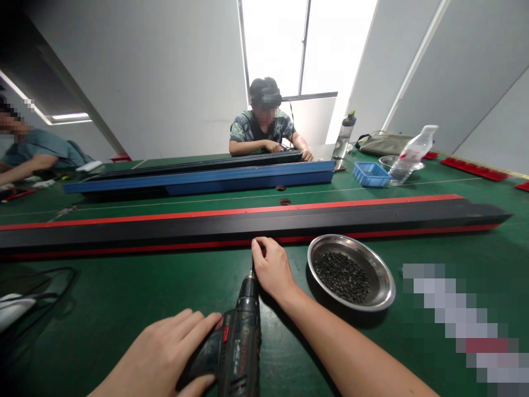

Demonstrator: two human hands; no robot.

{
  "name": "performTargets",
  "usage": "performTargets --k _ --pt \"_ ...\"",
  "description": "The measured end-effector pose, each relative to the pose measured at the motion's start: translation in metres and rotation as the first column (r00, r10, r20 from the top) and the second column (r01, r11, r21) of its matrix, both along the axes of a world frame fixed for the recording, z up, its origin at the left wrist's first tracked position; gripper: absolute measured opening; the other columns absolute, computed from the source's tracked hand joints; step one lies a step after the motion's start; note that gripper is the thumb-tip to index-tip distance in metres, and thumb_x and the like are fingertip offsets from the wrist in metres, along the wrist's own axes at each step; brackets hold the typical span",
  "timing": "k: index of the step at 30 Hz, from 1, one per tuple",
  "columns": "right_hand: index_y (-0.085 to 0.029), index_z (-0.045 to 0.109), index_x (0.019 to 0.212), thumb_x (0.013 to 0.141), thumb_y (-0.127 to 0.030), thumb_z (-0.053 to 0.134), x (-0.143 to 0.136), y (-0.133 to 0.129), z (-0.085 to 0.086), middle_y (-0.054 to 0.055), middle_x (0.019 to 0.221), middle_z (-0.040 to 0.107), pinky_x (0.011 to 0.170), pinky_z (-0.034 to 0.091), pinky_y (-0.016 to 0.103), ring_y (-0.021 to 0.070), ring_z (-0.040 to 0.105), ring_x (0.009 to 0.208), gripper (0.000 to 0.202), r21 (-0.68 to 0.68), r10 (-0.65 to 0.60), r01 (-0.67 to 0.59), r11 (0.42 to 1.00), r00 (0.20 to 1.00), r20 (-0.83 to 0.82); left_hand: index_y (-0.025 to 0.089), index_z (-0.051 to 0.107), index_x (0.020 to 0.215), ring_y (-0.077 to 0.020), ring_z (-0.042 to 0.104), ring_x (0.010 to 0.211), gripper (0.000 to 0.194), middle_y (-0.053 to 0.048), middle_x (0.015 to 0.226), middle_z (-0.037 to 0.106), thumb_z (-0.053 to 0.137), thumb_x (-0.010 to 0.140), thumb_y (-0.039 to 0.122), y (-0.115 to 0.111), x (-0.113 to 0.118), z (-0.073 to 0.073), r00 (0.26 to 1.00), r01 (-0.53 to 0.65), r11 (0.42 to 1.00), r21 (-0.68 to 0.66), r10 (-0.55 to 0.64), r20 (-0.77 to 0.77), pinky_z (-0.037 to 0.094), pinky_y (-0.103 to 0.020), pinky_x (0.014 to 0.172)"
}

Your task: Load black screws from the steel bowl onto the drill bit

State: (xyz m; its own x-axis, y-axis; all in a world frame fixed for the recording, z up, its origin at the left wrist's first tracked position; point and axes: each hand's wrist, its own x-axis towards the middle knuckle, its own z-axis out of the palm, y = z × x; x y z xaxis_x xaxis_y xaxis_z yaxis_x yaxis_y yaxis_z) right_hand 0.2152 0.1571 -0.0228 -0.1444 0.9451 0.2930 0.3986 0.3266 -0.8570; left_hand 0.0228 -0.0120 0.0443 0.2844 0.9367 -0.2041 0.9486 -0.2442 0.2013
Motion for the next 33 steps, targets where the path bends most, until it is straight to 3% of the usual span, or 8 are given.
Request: performTargets --k 5,11,20,33 --pt "-0.018 0.075 0.104 0.101 -0.037 0.053 0.0 0.001 -0.001 0.007 0.102 0.078 0.086 0.049 0.032 0.0209 0.07 0.093 0.029 -0.032 -0.018 0.018 0.999 1.0 -0.007 0.025 0.06 0.144 -0.028 0.066 0.114 0.054 -0.009 0.128 0.072 0.066 0.09 0.036 0.005 -0.003 -0.005 0.999 0.029 0.999 -0.015 -0.028 0.018 0.054 -0.043 0.102" --pt "-0.02 0.075 0.1 0.1 -0.035 0.053 0.0 0.0 0.0 0.007 0.101 0.078 0.084 0.048 0.031 0.021 0.07 0.091 0.027 -0.036 0.005 -0.005 0.999 1.0 0.0 0.023 0.055 0.147 -0.03 0.065 0.115 0.053 -0.011 0.13 0.069 0.059 0.095 0.037 0.006 -0.006 -0.012 0.997 0.063 0.997 0.031 -0.065 0.044 0.054 -0.048 0.102" --pt "-0.02 0.075 0.1 0.1 -0.027 0.051 0.0 -0.001 -0.001 0.006 0.101 0.078 0.083 0.048 0.031 0.0206 0.071 0.093 0.026 -0.021 0.041 -0.04 0.999 0.999 0.035 0.023 0.05 0.15 -0.0287 0.064 0.112 0.054 -0.011 0.129 0.068 0.058 0.099 0.039 0.003 -0.011 -0.019 0.994 0.11 0.989 0.1 -0.112 0.016 0.054 -0.044 0.098" --pt "-0.02 0.075 0.097 0.097 -0.024 0.054 -0.001 -0.002 -0.002 0.006 0.099 0.078 0.083 0.048 0.032 0.0205 0.07 0.089 0.021 -0.011 0.044 -0.043 0.999 0.996 0.079 0.023 0.05 0.15 -0.027 0.064 0.11 0.054 -0.01 0.126 0.069 0.057 0.1 0.041 0.006 -0.012 -0.016 0.99 0.128 0.985 0.117 -0.133 0.038 0.054 -0.042 0.097"
